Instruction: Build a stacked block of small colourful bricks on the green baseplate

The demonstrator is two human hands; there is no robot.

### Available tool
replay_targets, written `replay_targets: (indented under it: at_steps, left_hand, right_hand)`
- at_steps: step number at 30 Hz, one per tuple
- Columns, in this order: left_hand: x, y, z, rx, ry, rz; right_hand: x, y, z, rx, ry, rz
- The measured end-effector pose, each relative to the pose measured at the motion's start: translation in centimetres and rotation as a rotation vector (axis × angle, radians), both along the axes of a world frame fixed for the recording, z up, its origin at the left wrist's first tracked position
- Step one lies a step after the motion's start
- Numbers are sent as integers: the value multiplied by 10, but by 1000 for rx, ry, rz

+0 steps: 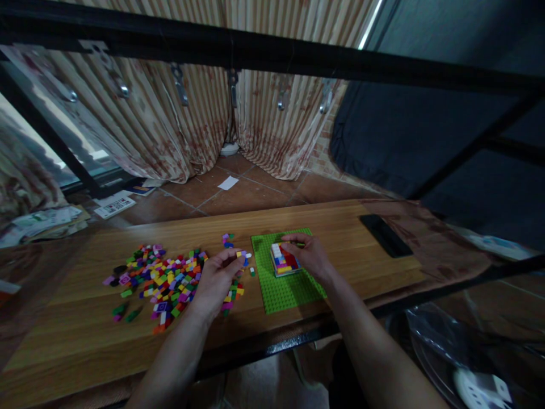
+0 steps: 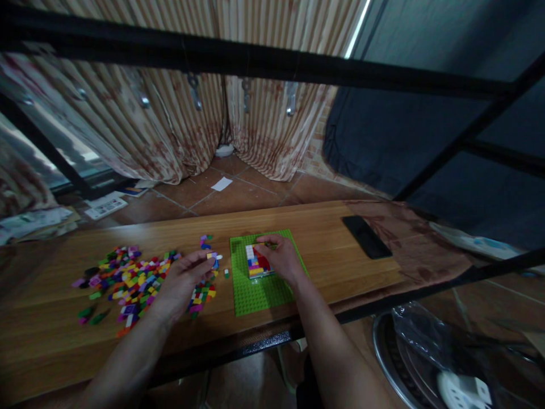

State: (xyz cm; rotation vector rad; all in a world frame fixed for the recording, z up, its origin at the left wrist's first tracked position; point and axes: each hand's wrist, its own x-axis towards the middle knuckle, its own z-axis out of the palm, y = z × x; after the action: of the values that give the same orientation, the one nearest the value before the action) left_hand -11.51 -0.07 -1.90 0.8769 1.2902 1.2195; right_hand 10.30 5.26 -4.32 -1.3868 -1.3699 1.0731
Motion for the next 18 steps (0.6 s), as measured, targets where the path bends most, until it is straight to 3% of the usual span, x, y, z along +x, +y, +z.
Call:
replay_targets:
  at_steps: [3, 10, 18]
  left_hand:
    - [1, 0, 0, -7, -4, -4]
    - [4, 1, -5, -11, -26, -6]
    - [4, -1, -7, -6, -43, -17]
  right_hand:
    - [-4, 0, 4, -135, 163, 16]
    - [-7, -1, 14, -150, 207, 4]
    - [-7, -1, 11, -124, 157, 16]
